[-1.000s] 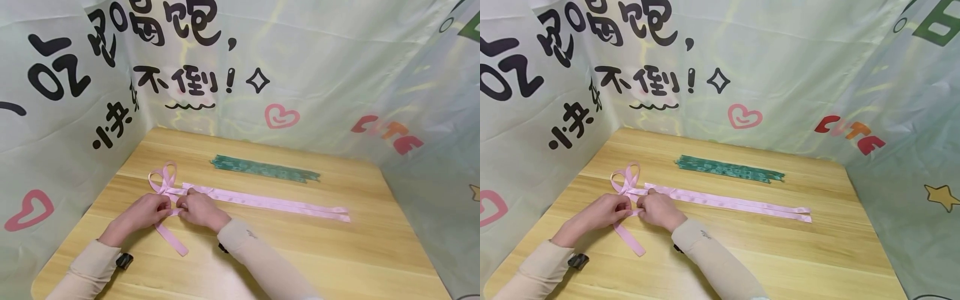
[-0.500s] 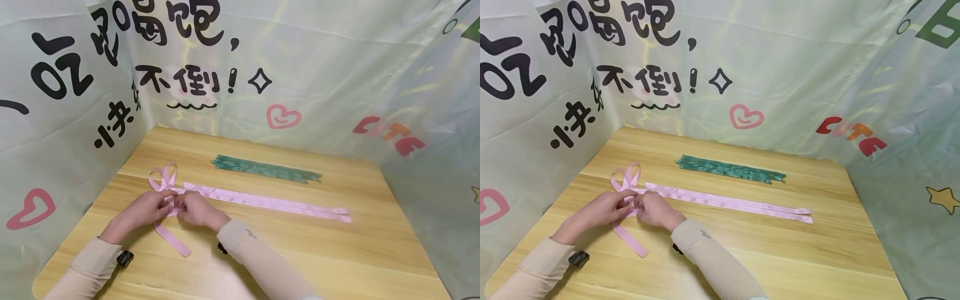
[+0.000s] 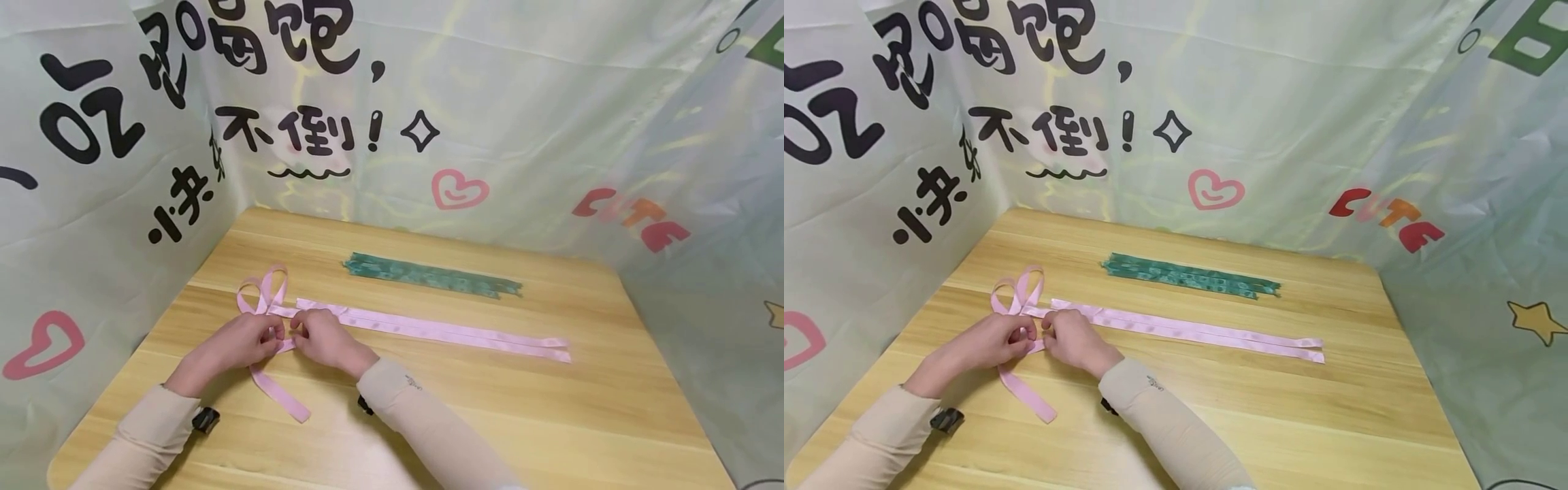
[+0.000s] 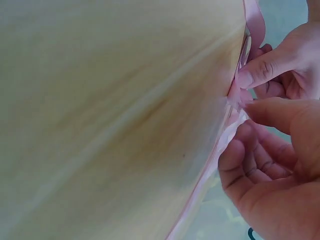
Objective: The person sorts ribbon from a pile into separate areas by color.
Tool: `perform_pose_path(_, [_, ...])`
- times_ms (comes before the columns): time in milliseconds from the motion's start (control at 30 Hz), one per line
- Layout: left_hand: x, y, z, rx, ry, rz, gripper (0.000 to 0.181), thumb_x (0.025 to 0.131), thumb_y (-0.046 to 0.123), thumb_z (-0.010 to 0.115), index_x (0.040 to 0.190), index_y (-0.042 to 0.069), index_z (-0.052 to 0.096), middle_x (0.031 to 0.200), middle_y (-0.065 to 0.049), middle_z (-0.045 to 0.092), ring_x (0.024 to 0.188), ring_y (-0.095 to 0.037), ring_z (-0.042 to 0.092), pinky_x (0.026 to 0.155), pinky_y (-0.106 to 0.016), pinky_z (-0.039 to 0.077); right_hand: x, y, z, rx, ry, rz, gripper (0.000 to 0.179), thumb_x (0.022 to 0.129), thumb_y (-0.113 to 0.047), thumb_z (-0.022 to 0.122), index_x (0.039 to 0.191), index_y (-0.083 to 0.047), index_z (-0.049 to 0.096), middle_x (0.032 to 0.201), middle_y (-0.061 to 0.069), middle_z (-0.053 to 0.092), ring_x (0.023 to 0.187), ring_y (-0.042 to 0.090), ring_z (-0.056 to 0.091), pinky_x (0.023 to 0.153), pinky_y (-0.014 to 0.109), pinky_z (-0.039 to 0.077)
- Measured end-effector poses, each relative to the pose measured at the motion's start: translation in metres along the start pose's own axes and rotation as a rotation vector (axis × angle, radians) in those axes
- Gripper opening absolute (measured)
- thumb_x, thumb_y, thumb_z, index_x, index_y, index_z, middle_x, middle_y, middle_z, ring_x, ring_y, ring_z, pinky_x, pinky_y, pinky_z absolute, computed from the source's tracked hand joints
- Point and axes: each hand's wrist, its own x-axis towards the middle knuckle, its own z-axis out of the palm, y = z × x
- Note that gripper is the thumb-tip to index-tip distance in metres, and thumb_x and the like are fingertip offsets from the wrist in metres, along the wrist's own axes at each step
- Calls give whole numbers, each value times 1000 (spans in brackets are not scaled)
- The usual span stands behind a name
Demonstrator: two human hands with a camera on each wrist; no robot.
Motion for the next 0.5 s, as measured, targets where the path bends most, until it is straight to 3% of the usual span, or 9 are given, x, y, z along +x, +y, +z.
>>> perform_pose_path(233, [-1, 3, -1, 17, 11, 2, 18, 92, 10, 77, 83, 18, 64, 64, 10, 50, 60, -5, 44, 57, -24, 37, -3, 2, -1, -134, -66, 4, 16, 98, -17, 75, 110, -7, 78, 102, 3, 79, 92, 13, 69, 84, 20, 53])
perform_pose_path(500, [0, 8, -2, 15, 96, 45, 21, 83, 7, 75, 78, 23, 62, 72, 10, 54, 67, -3, 46, 62, -23, 39, -4, 3, -2, -174, -15, -9, 8, 95, -18, 77, 99, -12, 80, 93, -1, 71, 85, 9, 60, 76, 17, 49])
